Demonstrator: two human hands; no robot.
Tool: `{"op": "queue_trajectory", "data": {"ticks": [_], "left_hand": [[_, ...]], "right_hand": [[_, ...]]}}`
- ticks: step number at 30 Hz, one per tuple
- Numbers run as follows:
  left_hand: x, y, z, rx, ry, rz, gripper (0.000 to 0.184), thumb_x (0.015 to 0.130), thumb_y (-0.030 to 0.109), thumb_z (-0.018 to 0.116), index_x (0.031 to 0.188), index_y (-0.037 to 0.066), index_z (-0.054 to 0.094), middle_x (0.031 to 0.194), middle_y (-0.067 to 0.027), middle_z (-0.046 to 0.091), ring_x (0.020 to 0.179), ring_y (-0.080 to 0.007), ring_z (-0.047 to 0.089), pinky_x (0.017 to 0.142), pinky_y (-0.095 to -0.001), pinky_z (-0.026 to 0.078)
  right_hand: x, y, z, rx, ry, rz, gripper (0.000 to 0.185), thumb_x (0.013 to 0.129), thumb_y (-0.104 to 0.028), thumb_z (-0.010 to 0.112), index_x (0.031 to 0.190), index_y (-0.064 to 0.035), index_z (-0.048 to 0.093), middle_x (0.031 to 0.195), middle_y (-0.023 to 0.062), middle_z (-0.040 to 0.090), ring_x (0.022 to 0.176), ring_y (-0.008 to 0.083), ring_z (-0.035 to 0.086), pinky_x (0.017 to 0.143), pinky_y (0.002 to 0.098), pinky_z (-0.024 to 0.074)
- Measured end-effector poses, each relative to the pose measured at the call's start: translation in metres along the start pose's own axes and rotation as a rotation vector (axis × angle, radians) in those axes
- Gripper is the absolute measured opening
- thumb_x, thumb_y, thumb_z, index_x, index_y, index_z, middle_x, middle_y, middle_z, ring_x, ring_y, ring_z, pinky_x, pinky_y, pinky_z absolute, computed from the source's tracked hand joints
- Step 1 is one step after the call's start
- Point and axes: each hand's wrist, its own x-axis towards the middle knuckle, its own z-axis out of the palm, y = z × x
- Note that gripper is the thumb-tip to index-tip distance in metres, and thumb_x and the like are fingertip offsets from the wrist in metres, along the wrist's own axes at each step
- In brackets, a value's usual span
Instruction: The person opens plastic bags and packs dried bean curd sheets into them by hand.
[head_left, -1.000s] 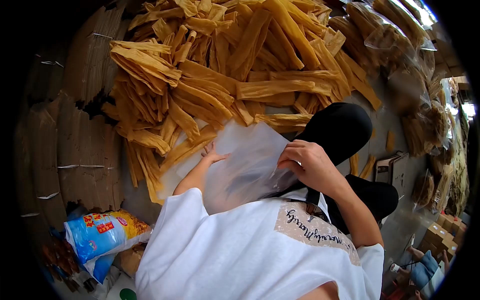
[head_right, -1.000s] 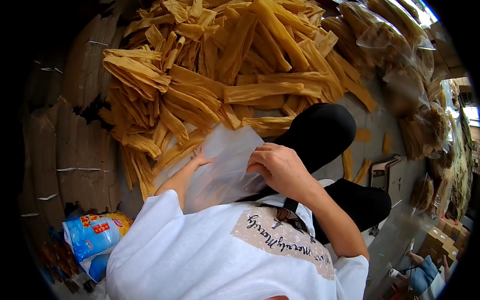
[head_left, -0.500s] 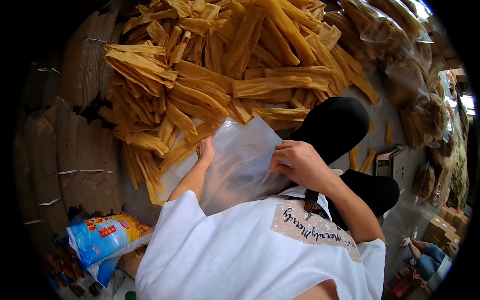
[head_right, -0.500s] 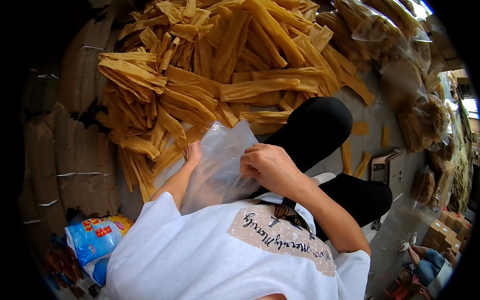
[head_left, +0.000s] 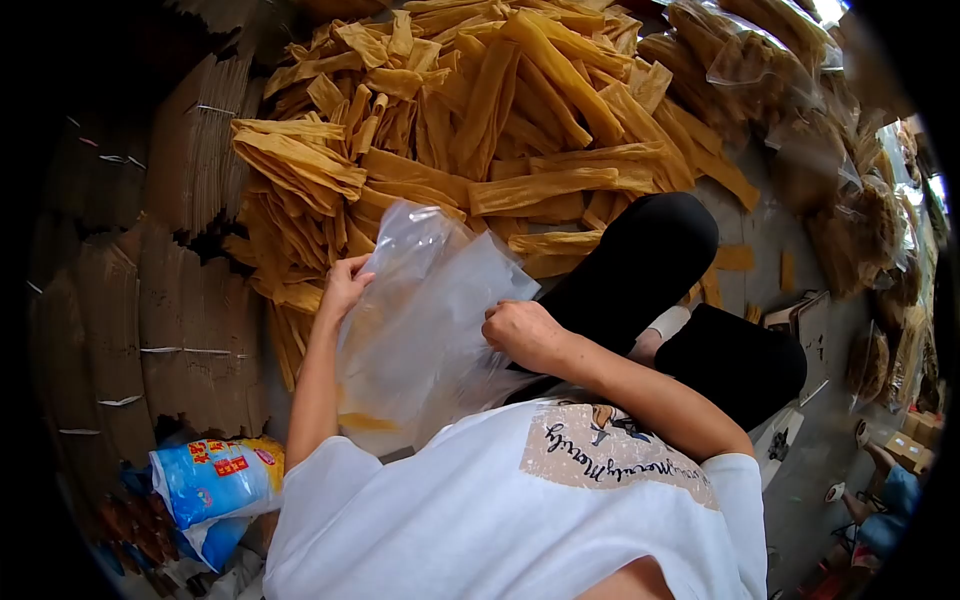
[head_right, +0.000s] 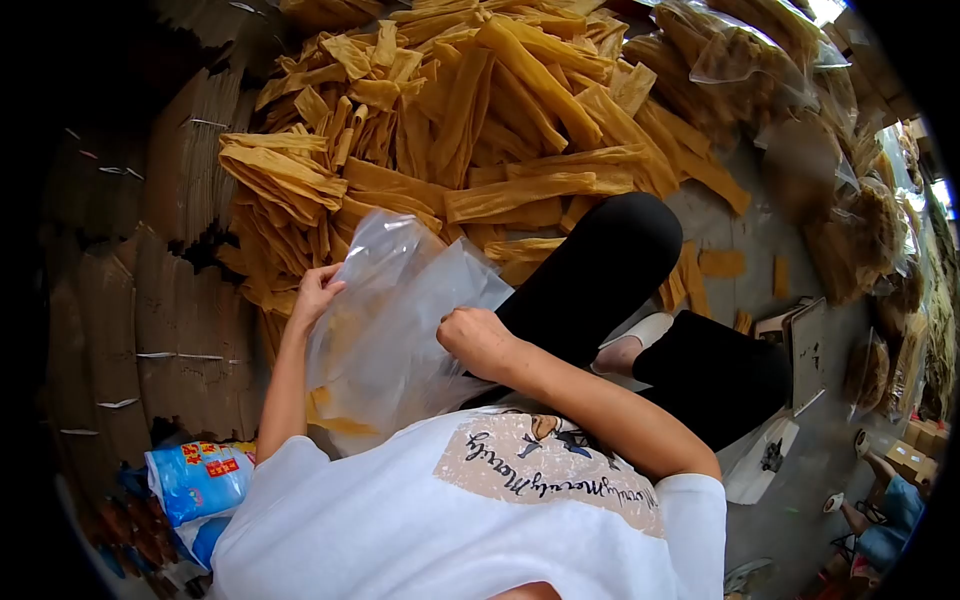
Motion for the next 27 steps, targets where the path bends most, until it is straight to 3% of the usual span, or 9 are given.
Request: {"op": "queue_trajectory", "data": {"ticks": [3,5,7,9,11,14,18,23,27], "left_hand": [[-0.022,0.039,-0.020,-0.252,-0.034,0.029,0.039,0.073,-0.002,0.064,0.111,-0.004,0.058,0.092,-0.0012,0.062,0.076,-0.0099,0.057,0.069,-0.0230,0.045],[-0.046,0.079,-0.023,-0.550,-0.084,0.007,0.032,0.073,-0.002,0.064,0.105,-0.001,0.059,0.084,-0.0002,0.060,0.073,-0.0068,0.054,0.069,-0.0204,0.043],[-0.071,0.120,-0.018,-0.506,-0.109,0.056,0.027,0.074,-0.001,0.064,0.100,0.001,0.058,0.081,0.0007,0.059,0.072,-0.0056,0.052,0.067,-0.0201,0.043],[-0.083,0.137,0.004,-0.461,-0.136,0.117,0.023,0.074,-0.001,0.064,0.096,0.002,0.057,0.078,0.0017,0.057,0.070,-0.0045,0.050,0.065,-0.0197,0.042],[-0.088,0.140,0.035,-0.334,-0.122,0.286,0.020,0.074,-0.001,0.065,0.091,0.003,0.055,0.073,0.0032,0.054,0.065,-0.0036,0.048,0.060,-0.0198,0.041],[-0.104,0.159,0.072,-0.492,-0.176,0.270,0.020,0.074,0.000,0.066,0.091,0.005,0.055,0.077,0.0040,0.053,0.064,-0.0011,0.046,0.058,-0.0171,0.039],[-0.130,0.167,0.091,-0.269,-0.045,0.244,0.017,0.074,-0.003,0.065,0.090,0.002,0.060,0.081,0.0024,0.054,0.065,-0.0016,0.048,0.055,-0.0161,0.039],[-0.148,0.147,0.097,-0.275,0.062,0.371,0.020,0.077,0.000,0.064,0.097,0.000,0.064,0.081,0.0002,0.055,0.062,-0.0020,0.049,0.050,-0.0156,0.036],[-0.150,0.143,0.086,-0.563,0.042,0.140,0.013,0.078,0.003,0.066,0.090,0.000,0.065,0.074,0.0009,0.056,0.057,-0.0026,0.047,0.048,-0.0156,0.034]], "right_hand": [[0.002,0.006,-0.009,0.092,-0.134,0.041,0.011,0.069,-0.004,0.061,0.077,0.0021,0.063,0.086,0.0149,0.063,0.084,0.0314,0.061,0.070,0.0379,0.0507],[-0.001,0.009,-0.009,0.252,0.236,-0.135,0.027,0.074,-0.012,0.064,0.096,0.0036,0.062,0.090,0.0181,0.063,0.085,0.0324,0.060,0.071,0.0379,0.0507],[0.002,0.007,-0.027,0.263,0.237,-0.144,0.042,0.078,-0.023,0.066,0.108,0.0052,0.056,0.096,0.0214,0.061,0.086,0.0320,0.061,0.072,0.0379,0.0508],[0.002,0.002,-0.041,0.727,0.345,0.028,0.042,0.084,-0.027,0.061,0.110,0.0052,0.055,0.100,0.0174,0.062,0.086,0.0271,0.063,0.075,0.0343,0.0502],[0.000,0.001,-0.046,0.818,0.360,0.086,0.041,0.087,-0.030,0.057,0.106,0.0062,0.055,0.096,0.0157,0.062,0.086,0.0214,0.062,0.072,0.0312,0.0509],[-0.003,0.001,-0.039,0.989,0.359,0.160,0.036,0.087,-0.027,0.059,0.098,0.0069,0.056,0.089,0.0122,0.062,0.080,0.0151,0.062,0.064,0.0267,0.0521],[-0.015,-0.002,-0.034,0.999,0.330,0.278,0.024,0.087,-0.015,0.056,0.089,0.0083,0.058,0.074,0.0093,0.063,0.065,0.0133,0.063,0.055,0.0243,0.0534],[-0.020,-0.009,-0.020,1.072,0.358,0.233,0.019,0.086,-0.009,0.054,0.084,0.0084,0.060,0.070,0.0086,0.062,0.062,0.0123,0.062,0.053,0.0248,0.0546],[-0.026,-0.017,-0.014,1.084,0.471,0.109,0.010,0.074,0.004,0.049,0.075,0.0092,0.058,0.065,0.0123,0.060,0.055,0.0172,0.061,0.051,0.0296,0.0537]]}}
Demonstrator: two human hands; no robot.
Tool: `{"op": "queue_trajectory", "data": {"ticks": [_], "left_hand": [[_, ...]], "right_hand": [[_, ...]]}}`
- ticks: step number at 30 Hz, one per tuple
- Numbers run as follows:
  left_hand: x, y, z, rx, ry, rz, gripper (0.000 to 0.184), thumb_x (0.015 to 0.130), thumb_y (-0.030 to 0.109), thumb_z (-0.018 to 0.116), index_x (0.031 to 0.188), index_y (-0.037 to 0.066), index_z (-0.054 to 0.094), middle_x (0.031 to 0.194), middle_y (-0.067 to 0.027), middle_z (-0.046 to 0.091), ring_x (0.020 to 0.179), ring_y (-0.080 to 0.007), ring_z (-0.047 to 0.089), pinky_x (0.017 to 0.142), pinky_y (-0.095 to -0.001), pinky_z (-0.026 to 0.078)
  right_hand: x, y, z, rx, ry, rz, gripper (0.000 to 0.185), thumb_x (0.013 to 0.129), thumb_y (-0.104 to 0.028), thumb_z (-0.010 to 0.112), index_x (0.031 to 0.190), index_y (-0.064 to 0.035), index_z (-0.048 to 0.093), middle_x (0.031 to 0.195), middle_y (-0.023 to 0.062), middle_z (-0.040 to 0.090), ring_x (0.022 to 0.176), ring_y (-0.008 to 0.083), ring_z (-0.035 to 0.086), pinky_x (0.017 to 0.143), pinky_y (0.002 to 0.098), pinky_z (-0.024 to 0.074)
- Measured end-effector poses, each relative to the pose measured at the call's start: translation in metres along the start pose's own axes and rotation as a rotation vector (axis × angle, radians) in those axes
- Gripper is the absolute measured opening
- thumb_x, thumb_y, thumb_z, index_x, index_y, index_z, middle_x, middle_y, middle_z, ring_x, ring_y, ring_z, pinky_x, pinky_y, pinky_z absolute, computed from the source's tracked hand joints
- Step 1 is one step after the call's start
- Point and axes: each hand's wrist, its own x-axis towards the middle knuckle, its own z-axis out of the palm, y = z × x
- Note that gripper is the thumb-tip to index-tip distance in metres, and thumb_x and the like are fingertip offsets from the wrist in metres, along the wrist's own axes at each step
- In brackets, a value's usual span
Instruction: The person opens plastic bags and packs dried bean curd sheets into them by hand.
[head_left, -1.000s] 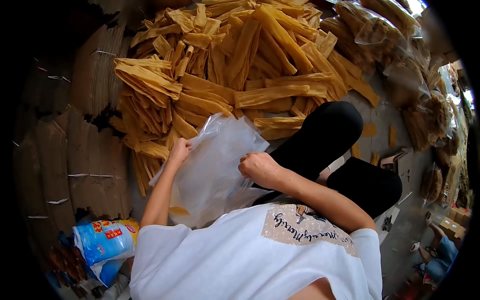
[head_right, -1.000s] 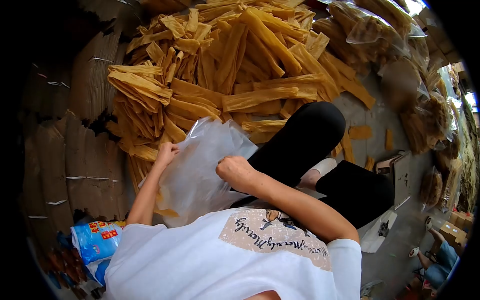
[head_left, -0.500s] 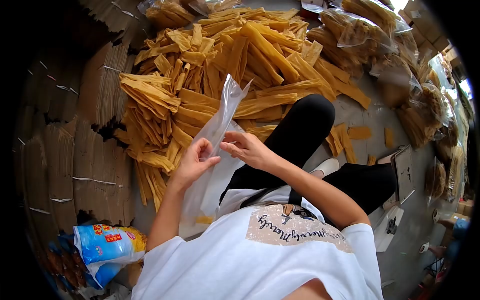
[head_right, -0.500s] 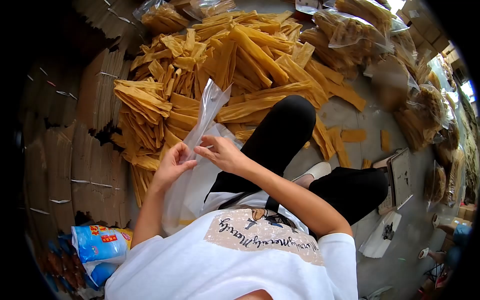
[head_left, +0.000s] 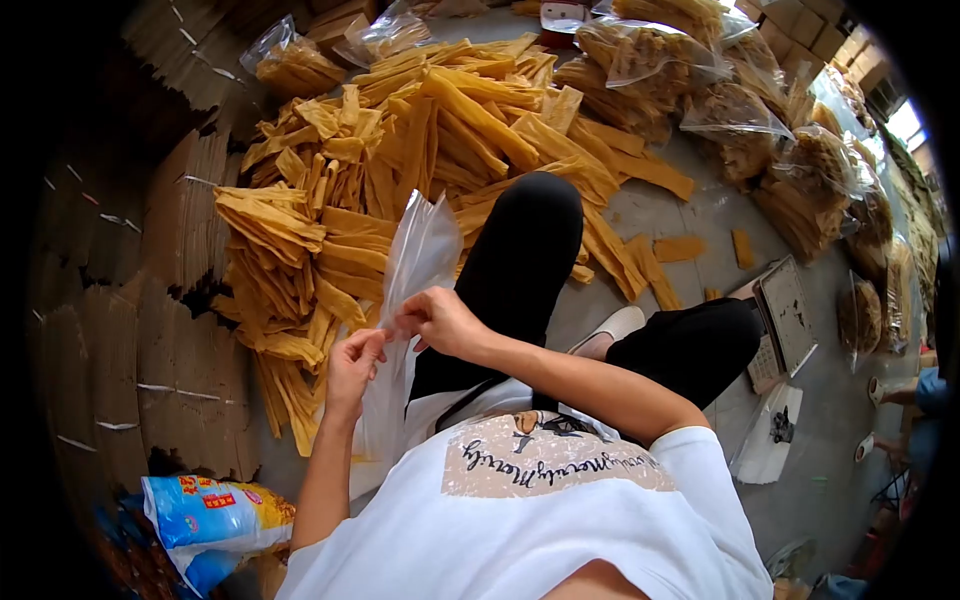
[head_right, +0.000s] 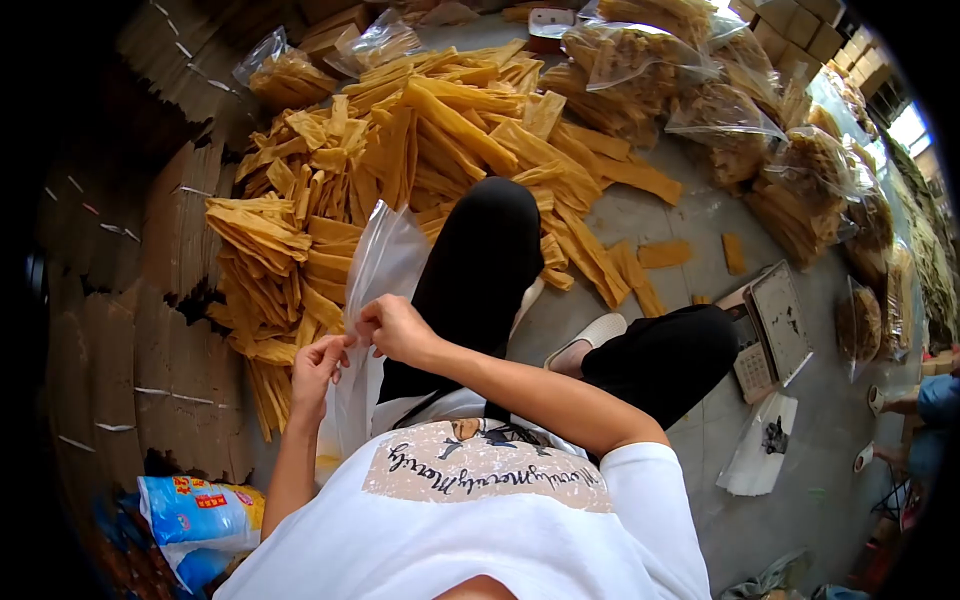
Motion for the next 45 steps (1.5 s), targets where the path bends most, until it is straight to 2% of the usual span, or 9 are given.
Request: {"op": "queue_trajectory", "data": {"ticks": [6,9,12,17,25,30,37,39,45], "left_hand": [[0.019,-0.011,-0.004,0.004,0.086,0.027,0.029,0.076,0.002,0.066,0.104,0.004,0.059,0.061,0.0015,0.053,0.054,-0.0028,0.046,0.046,-0.0168,0.033],[0.036,-0.036,-0.032,0.796,0.038,0.185,0.069,0.070,0.001,0.062,0.133,0.017,0.039,0.065,-0.0058,0.053,0.057,-0.0177,0.052,0.054,-0.0342,0.043],[0.047,-0.157,-0.087,1.549,-0.143,0.600,0.050,0.071,0.008,0.063,0.120,0.011,0.049,0.073,-0.0049,0.056,0.062,-0.0162,0.052,0.055,-0.0282,0.044],[0.007,-0.205,-0.155,1.116,-0.480,-0.263,0.053,0.071,0.009,0.064,0.121,0.008,0.047,0.083,-0.0075,0.054,0.072,-0.0182,0.051,0.063,-0.0285,0.042],[-0.011,-0.211,-0.217,0.900,-0.684,-0.763,0.059,0.070,0.011,0.066,0.124,0.004,0.044,0.099,-0.0116,0.053,0.089,-0.0214,0.049,0.077,-0.0291,0.039],[0.039,-0.184,-0.223,0.871,-0.693,-0.751,0.063,0.070,0.012,0.068,0.126,0.001,0.042,0.108,-0.0141,0.051,0.099,-0.0234,0.048,0.085,-0.0295,0.038],[0.149,-0.134,-0.186,0.699,-0.650,-0.383,0.069,0.069,0.014,0.070,0.129,-0.003,0.039,0.122,-0.0177,0.050,0.114,-0.0262,0.047,0.097,-0.0300,0.035],[0.136,-0.085,-0.118,1.062,-0.759,-0.352,0.066,0.061,0.022,0.077,0.118,0.003,0.050,0.110,-0.0139,0.056,0.103,-0.0256,0.054,0.088,-0.0374,0.044],[0.077,-0.274,-0.102,0.902,-1.394,-0.200,0.073,0.056,0.015,0.079,0.122,0.007,0.048,0.121,-0.0153,0.049,0.112,-0.0317,0.045,0.095,-0.0360,0.037]], "right_hand": [[-0.009,-0.008,0.005,-0.149,0.133,-0.099,0.007,0.075,0.002,0.053,0.074,0.0070,0.057,0.062,0.0189,0.058,0.058,0.0222,0.060,0.054,0.0307,0.0457],[-0.006,-0.014,0.000,0.004,0.332,-0.161,0.007,0.083,-0.001,0.050,0.079,0.0037,0.053,0.064,0.0134,0.056,0.058,0.0191,0.057,0.055,0.0298,0.0442],[0.002,-0.031,-0.027,0.185,0.483,-0.231,0.011,0.093,-0.007,0.042,0.086,-0.0014,0.048,0.068,0.0010,0.047,0.057,0.0085,0.046,0.050,0.0251,0.0501],[0.009,-0.057,-0.097,0.527,0.666,-0.332,0.013,0.095,-0.011,0.039,0.087,-0.0054,0.047,0.067,-0.0005,0.042,0.053,0.0069,0.042,0.045,0.0228,0.0471],[-0.021,-0.111,-0.224,0.366,1.228,-0.619,0.016,0.095,-0.017,0.042,0.082,-0.0141,0.050,0.060,-0.0061,0.041,0.047,0.0021,0.034,0.040,0.0169,0.0294],[-0.094,-0.110,-0.296,0.276,1.691,-0.661,0.012,0.092,-0.017,0.046,0.095,-0.0079,0.053,0.068,-0.0029,0.045,0.047,0.0023,0.036,0.038,0.0158,0.0286],[-0.154,-0.103,-0.297,-0.246,1.786,-0.823,0.007,0.087,-0.007,0.051,0.093,-0.0039,0.050,0.068,-0.0011,0.047,0.049,0.0032,0.039,0.041,0.0169,0.0308],[-0.169,-0.109,-0.303,-0.228,1.877,-0.897,0.005,0.087,-0.007,0.051,0.092,-0.0038,0.049,0.068,-0.0005,0.048,0.050,0.0039,0.040,0.042,0.0175,0.0312],[-0.218,-0.131,-0.310,-0.424,2.015,-1.041,0.010,0.090,-0.010,0.050,0.095,-0.0016,0.050,0.074,0.0051,0.055,0.061,0.0096,0.051,0.054,0.0209,0.0424]]}}
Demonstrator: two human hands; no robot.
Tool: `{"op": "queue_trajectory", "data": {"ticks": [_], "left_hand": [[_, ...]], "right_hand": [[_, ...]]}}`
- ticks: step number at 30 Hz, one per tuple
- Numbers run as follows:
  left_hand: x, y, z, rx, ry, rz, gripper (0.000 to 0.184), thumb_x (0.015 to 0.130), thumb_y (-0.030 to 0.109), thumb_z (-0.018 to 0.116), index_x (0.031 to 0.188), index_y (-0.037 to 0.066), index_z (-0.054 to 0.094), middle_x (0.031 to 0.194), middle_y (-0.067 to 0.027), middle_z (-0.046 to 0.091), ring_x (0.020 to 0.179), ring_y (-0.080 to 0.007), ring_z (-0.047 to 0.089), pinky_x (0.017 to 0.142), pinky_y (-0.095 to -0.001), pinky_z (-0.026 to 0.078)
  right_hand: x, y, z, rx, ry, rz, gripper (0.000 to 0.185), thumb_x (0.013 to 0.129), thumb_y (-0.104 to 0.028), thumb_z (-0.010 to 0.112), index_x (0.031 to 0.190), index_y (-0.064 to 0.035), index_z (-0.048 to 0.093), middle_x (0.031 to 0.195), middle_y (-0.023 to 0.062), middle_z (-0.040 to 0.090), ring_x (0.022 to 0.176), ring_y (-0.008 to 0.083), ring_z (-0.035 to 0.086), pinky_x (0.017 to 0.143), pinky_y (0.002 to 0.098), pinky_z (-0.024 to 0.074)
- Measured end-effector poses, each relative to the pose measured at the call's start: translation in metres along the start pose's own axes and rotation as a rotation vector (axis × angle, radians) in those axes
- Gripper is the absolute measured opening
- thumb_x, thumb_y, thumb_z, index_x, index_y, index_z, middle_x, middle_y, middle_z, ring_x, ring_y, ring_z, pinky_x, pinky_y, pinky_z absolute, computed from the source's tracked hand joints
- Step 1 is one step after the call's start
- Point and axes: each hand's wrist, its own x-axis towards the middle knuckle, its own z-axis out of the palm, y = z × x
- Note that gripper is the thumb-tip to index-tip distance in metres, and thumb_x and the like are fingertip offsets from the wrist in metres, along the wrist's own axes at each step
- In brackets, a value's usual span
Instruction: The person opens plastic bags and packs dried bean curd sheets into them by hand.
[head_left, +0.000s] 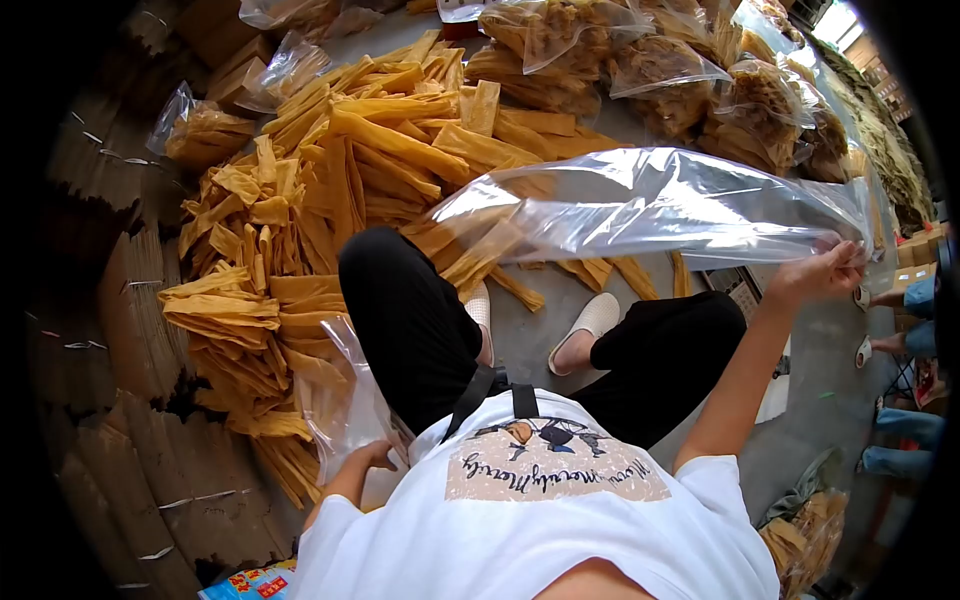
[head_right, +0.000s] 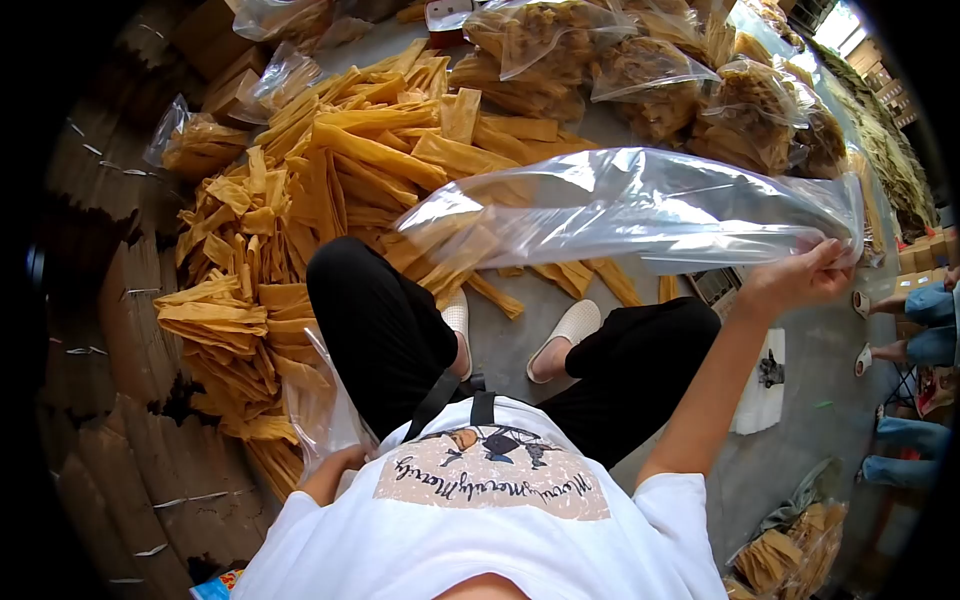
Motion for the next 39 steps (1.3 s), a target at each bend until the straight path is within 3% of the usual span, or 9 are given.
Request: {"op": "queue_trajectory", "data": {"ticks": [5,9,11,13,15,17,27,32,39], "left_hand": [[-0.025,0.042,-0.042,-0.027,0.159,-0.472,0.035,0.070,0.011,0.063,0.103,0.003,0.057,0.083,-0.0150,0.059,0.077,-0.0333,0.057,0.073,-0.0370,0.046],[-0.090,0.171,-0.171,0.113,1.462,-0.182,0.014,0.081,0.008,0.052,0.088,-0.001,0.061,0.077,-0.0199,0.062,0.068,-0.0343,0.060,0.063,-0.0375,0.046],[-0.109,0.246,-0.216,0.112,1.731,0.009,0.017,0.090,0.010,0.049,0.096,-0.002,0.059,0.075,-0.0066,0.061,0.066,-0.0146,0.056,0.057,-0.0269,0.043],[-0.100,0.315,-0.232,-0.332,1.554,0.309,0.019,0.091,0.018,0.051,0.095,0.003,0.060,0.075,-0.0026,0.061,0.059,-0.0079,0.054,0.049,-0.0180,0.038],[-0.067,0.366,-0.229,-0.663,0.952,0.551,0.029,0.090,0.027,0.052,0.098,0.000,0.059,0.074,-0.0062,0.062,0.059,-0.0116,0.059,0.046,-0.0193,0.042],[-0.019,0.379,-0.226,-0.869,0.595,0.499,0.035,0.090,0.032,0.051,0.096,-0.002,0.058,0.075,-0.0100,0.063,0.056,-0.0156,0.062,0.043,-0.0205,0.045],[0.032,0.375,-0.253,-1.334,0.965,0.576,0.009,0.088,0.014,0.055,0.085,0.005,0.056,0.070,-0.0030,0.059,0.055,-0.0147,0.061,0.046,-0.0227,0.053],[0.019,0.365,-0.253,-1.321,0.888,0.720,0.009,0.085,0.013,0.060,0.089,0.006,0.055,0.083,-0.0035,0.060,0.076,-0.0131,0.061,0.069,-0.0251,0.055],[0.015,0.373,-0.210,-1.334,0.773,0.600,0.006,0.086,0.005,0.056,0.089,0.003,0.052,0.078,-0.0094,0.062,0.071,-0.0208,0.066,0.065,-0.0272,0.056]], "right_hand": [[-0.060,-0.030,0.024,-0.043,-0.832,0.299,0.026,0.093,-0.011,0.046,0.115,-0.0010,0.054,0.088,0.0093,0.063,0.084,0.0173,0.062,0.074,0.0287,0.0515],[-0.138,-0.025,0.029,0.064,-1.309,0.422,0.024,0.091,-0.003,0.046,0.111,-0.0041,0.058,0.089,0.0092,0.065,0.083,0.0142,0.063,0.073,0.0270,0.0512],[-0.172,-0.045,0.033,0.055,-1.433,0.485,0.041,0.079,0.012,0.050,0.115,-0.0080,0.057,0.087,0.0092,0.066,0.078,0.0132,0.063,0.072,0.0255,0.0512],[-0.199,-0.062,0.034,0.044,-1.564,0.422,0.051,0.074,0.011,0.051,0.119,-0.0122,0.054,0.085,0.0131,0.065,0.077,0.0182,0.064,0.071,0.0283,0.0518],[-0.228,-0.067,0.029,0.070,-1.682,0.439,0.052,0.074,0.007,0.052,0.121,-0.0139,0.052,0.084,0.0133,0.064,0.077,0.0238,0.064,0.069,0.0330,0.0514],[-0.228,-0.086,0.027,-0.022,-1.784,0.254,0.044,0.073,0.002,0.054,0.115,-0.0116,0.055,0.083,0.0125,0.063,0.075,0.0283,0.063,0.067,0.0364,0.0502],[-0.232,-0.061,-0.005,-0.324,-1.507,-0.037,0.019,0.072,-0.005,0.056,0.091,-0.0041,0.053,0.090,0.0100,0.059,0.088,0.0287,0.060,0.068,0.0355,0.0514],[-0.232,-0.072,0.008,-0.388,-1.403,-0.262,0.011,0.069,-0.011,0.057,0.079,-0.0063,0.059,0.078,0.0063,0.051,0.076,0.0219,0.055,0.064,0.0313,0.0467],[-0.240,-0.081,0.002,-0.378,-1.500,-0.146,0.009,0.068,-0.011,0.057,0.074,-0.0043,0.059,0.075,0.0076,0.051,0.075,0.0237,0.054,0.063,0.0329,0.0465]]}}
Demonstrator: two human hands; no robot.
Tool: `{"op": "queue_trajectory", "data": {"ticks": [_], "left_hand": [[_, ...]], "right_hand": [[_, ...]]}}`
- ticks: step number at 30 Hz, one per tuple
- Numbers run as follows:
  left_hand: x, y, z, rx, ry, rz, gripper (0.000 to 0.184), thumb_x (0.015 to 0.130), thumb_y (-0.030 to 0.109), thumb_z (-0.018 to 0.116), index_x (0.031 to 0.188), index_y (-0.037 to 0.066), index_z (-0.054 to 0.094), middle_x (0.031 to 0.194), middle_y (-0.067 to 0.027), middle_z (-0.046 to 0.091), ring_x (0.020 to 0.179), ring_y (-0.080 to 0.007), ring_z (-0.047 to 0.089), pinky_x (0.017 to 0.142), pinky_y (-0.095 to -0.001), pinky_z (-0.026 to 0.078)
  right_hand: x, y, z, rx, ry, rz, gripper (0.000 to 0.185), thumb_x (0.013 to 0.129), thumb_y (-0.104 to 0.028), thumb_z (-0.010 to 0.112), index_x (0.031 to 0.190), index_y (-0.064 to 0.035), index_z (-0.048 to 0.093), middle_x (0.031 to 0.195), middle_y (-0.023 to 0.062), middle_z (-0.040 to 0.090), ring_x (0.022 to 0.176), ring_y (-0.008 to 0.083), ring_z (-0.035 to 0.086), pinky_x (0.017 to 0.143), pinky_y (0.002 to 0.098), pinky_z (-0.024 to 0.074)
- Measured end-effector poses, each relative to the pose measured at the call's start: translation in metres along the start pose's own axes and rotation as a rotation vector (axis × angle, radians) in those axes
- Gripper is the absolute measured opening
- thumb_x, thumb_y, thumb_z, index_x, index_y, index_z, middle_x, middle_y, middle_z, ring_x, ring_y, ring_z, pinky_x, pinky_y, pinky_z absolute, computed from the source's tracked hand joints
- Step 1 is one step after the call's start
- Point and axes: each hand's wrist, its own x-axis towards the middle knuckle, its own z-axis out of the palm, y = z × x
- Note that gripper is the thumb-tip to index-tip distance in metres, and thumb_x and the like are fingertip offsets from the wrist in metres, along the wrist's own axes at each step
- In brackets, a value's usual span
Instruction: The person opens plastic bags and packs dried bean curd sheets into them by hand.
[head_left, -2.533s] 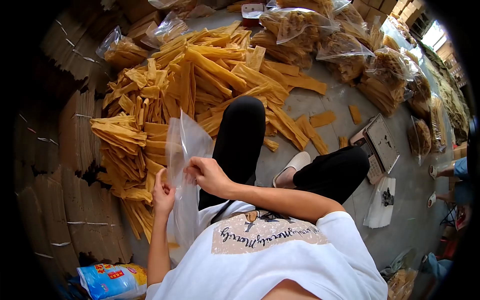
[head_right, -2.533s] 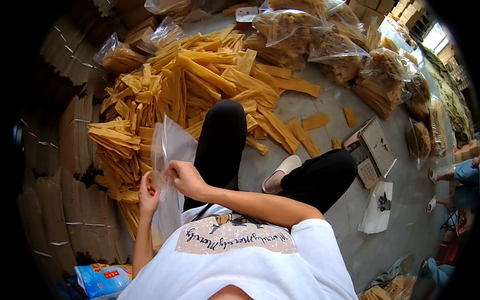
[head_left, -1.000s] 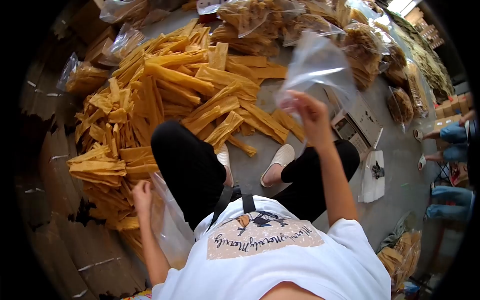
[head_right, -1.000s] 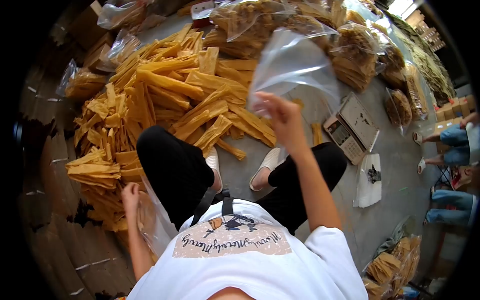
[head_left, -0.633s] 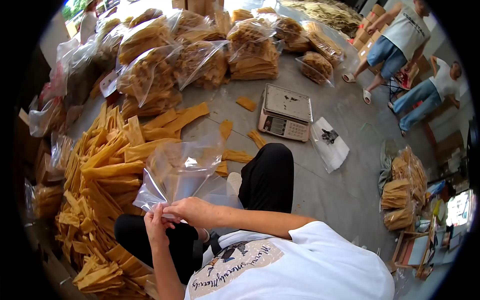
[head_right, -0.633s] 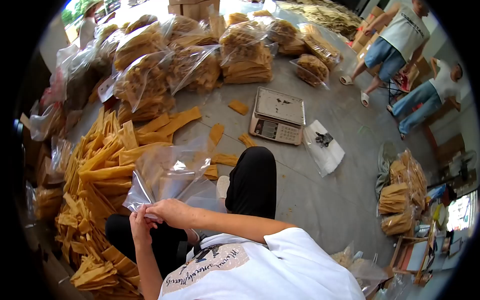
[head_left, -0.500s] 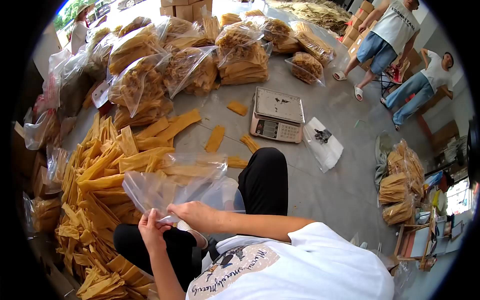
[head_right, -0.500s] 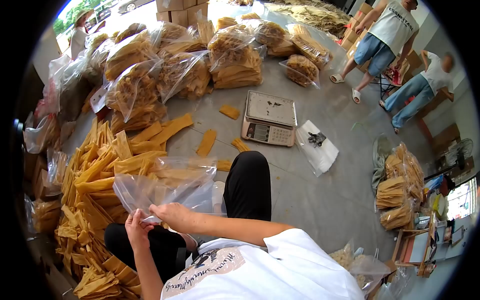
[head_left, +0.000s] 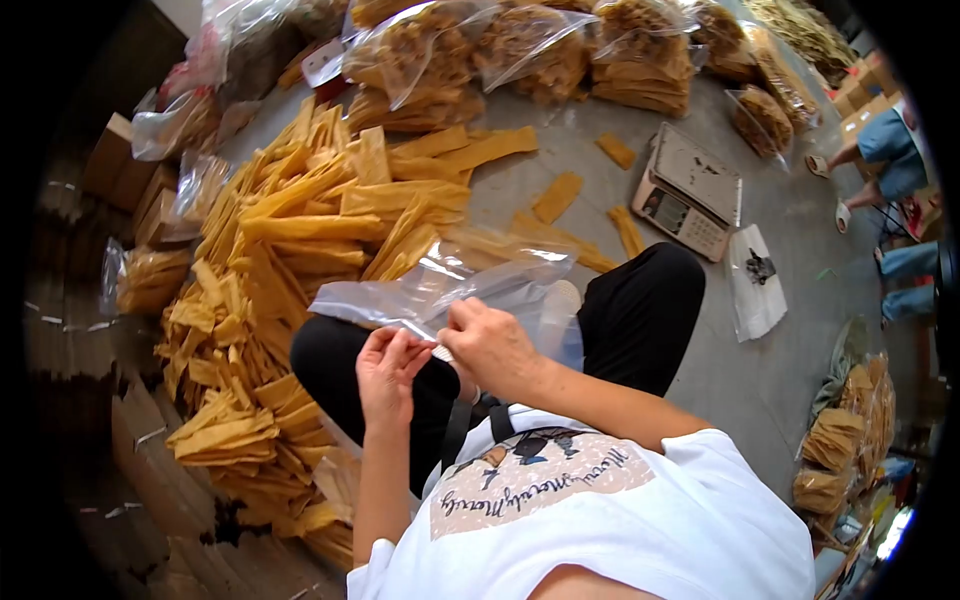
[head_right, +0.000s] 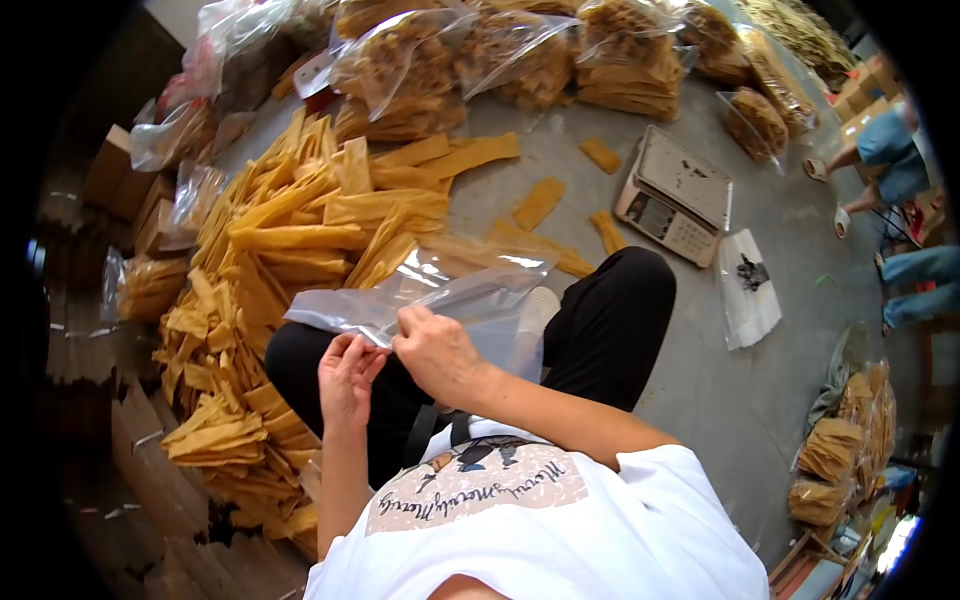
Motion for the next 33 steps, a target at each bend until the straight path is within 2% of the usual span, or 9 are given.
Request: {"op": "queue_trajectory", "data": {"ticks": [4,8,13,18,22,24,27,30,33], "left_hand": [[-0.006,-0.012,0.005,-0.052,-0.006,-0.079,0.013,0.087,0.014,0.056,0.084,0.001,0.056,0.075,-0.0103,0.063,0.067,-0.0203,0.066,0.062,-0.0296,0.056],[-0.008,-0.017,0.008,0.169,-0.027,-0.110,0.013,0.087,0.012,0.057,0.081,0.000,0.057,0.073,-0.0104,0.063,0.065,-0.0183,0.065,0.061,-0.0281,0.056],[-0.009,-0.028,0.007,0.166,-0.064,-0.082,0.011,0.087,0.010,0.055,0.081,0.000,0.055,0.075,-0.0087,0.062,0.068,-0.0156,0.064,0.067,-0.0279,0.055],[-0.014,-0.043,0.017,0.115,-0.044,-0.078,0.012,0.089,0.010,0.053,0.083,0.000,0.054,0.077,-0.0090,0.062,0.071,-0.0143,0.063,0.070,-0.0263,0.055],[-0.016,-0.046,0.013,0.085,-0.054,-0.177,0.014,0.088,0.012,0.055,0.085,-0.002,0.055,0.080,-0.0093,0.063,0.072,-0.0148,0.064,0.070,-0.0262,0.055],[-0.021,-0.049,0.013,0.155,-0.158,-0.284,0.017,0.088,0.013,0.055,0.089,-0.004,0.057,0.084,-0.0112,0.063,0.075,-0.0158,0.065,0.070,-0.0265,0.055],[-0.022,-0.048,0.010,0.162,-0.182,-0.262,0.018,0.088,0.013,0.055,0.089,-0.005,0.058,0.083,-0.0132,0.064,0.075,-0.0186,0.065,0.069,-0.0288,0.056],[-0.019,-0.052,0.005,0.146,-0.221,-0.195,0.017,0.089,0.013,0.054,0.086,-0.004,0.058,0.080,-0.0136,0.064,0.073,-0.0201,0.065,0.068,-0.0302,0.056],[-0.015,-0.053,0.004,0.091,-0.283,-0.121,0.017,0.089,0.013,0.053,0.084,-0.002,0.057,0.078,-0.0132,0.064,0.072,-0.0201,0.065,0.067,-0.0303,0.056]], "right_hand": [[-0.005,-0.001,0.002,0.035,-0.070,0.012,0.011,0.066,-0.007,0.059,0.077,-0.0038,0.060,0.076,0.0088,0.052,0.077,0.0245,0.055,0.063,0.0335,0.0475],[-0.011,-0.004,0.000,0.030,-0.140,0.052,0.016,0.062,-0.005,0.060,0.078,-0.0042,0.060,0.078,0.0105,0.052,0.078,0.0259,0.056,0.062,0.0355,0.0481],[-0.018,-0.005,-0.009,0.093,-0.182,0.116,0.010,0.074,-0.011,0.059,0.078,-0.0026,0.060,0.076,0.0103,0.052,0.075,0.0269,0.055,0.062,0.0364,0.0477],[-0.025,0.002,-0.011,0.084,-0.162,0.151,0.008,0.073,-0.011,0.061,0.074,-0.0031,0.061,0.076,0.0099,0.053,0.073,0.0262,0.056,0.061,0.0367,0.0471],[-0.027,0.005,-0.011,0.129,-0.165,0.206,0.007,0.070,-0.010,0.063,0.070,-0.0030,0.062,0.072,0.0090,0.053,0.069,0.0266,0.056,0.060,0.0367,0.0462],[-0.029,0.007,-0.008,0.148,-0.171,0.224,0.007,0.069,-0.009,0.064,0.068,-0.0028,0.063,0.070,0.0088,0.053,0.067,0.0270,0.056,0.059,0.0370,0.0458],[-0.031,0.012,-0.003,0.263,-0.185,0.284,0.006,0.066,-0.008,0.067,0.069,-0.0027,0.065,0.064,0.0087,0.054,0.059,0.0253,0.057,0.054,0.0333,0.0456],[-0.031,0.019,0.000,0.458,-0.168,0.425,0.009,0.066,-0.008,0.070,0.071,-0.0014,0.066,0.061,0.0069,0.058,0.051,0.0172,0.056,0.050,0.0272,0.0443],[-0.029,0.026,-0.002,1.018,-0.281,0.744,0.014,0.073,-0.011,0.071,0.073,0.0016,0.066,0.067,0.0039,0.063,0.053,0.0058,0.051,0.047,0.0201,0.0391]]}}
